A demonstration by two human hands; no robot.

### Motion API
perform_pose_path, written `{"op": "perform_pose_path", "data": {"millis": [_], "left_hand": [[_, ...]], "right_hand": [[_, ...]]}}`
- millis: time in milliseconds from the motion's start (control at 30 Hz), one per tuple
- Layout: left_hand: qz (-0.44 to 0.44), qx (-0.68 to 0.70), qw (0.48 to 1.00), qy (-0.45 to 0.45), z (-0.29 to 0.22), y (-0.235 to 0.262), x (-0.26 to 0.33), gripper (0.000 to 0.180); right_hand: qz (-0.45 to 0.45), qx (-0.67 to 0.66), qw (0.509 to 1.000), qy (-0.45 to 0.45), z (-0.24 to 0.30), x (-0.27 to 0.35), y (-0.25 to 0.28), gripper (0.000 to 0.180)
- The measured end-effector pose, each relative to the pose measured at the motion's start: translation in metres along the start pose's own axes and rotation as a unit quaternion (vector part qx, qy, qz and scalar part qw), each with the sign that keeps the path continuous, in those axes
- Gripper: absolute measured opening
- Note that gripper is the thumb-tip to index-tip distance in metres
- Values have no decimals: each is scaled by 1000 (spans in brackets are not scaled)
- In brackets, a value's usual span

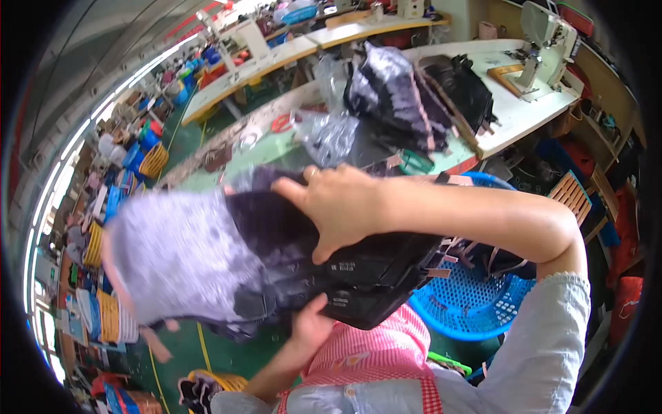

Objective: The person is trimming and assembling leather boot components in a factory setting.

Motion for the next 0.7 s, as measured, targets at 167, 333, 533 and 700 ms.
{"op": "perform_pose_path", "data": {"millis": [167,333,533,700], "left_hand": [[16,111,990,85,90,36,38,50],[-97,103,955,260,159,95,48,34],[360,-380,849,71,-47,-39,144,35],[111,-712,668,-186,-194,7,175,48]], "right_hand": [[155,76,983,67,59,-25,-121,105],[274,-8,960,61,34,-40,-241,103],[233,-70,968,66,19,-21,-244,91],[173,-124,976,46,3,-24,-237,72]]}}
Point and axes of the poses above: each hand's wrist, its own x-axis away from the middle knuckle, its own y-axis out of the back of the hand, z = x × y, the point moved 9 cm from there along -x, towards the middle knuckle, and after that the axes turned 2 degrees about z, right-handed, at the moved point
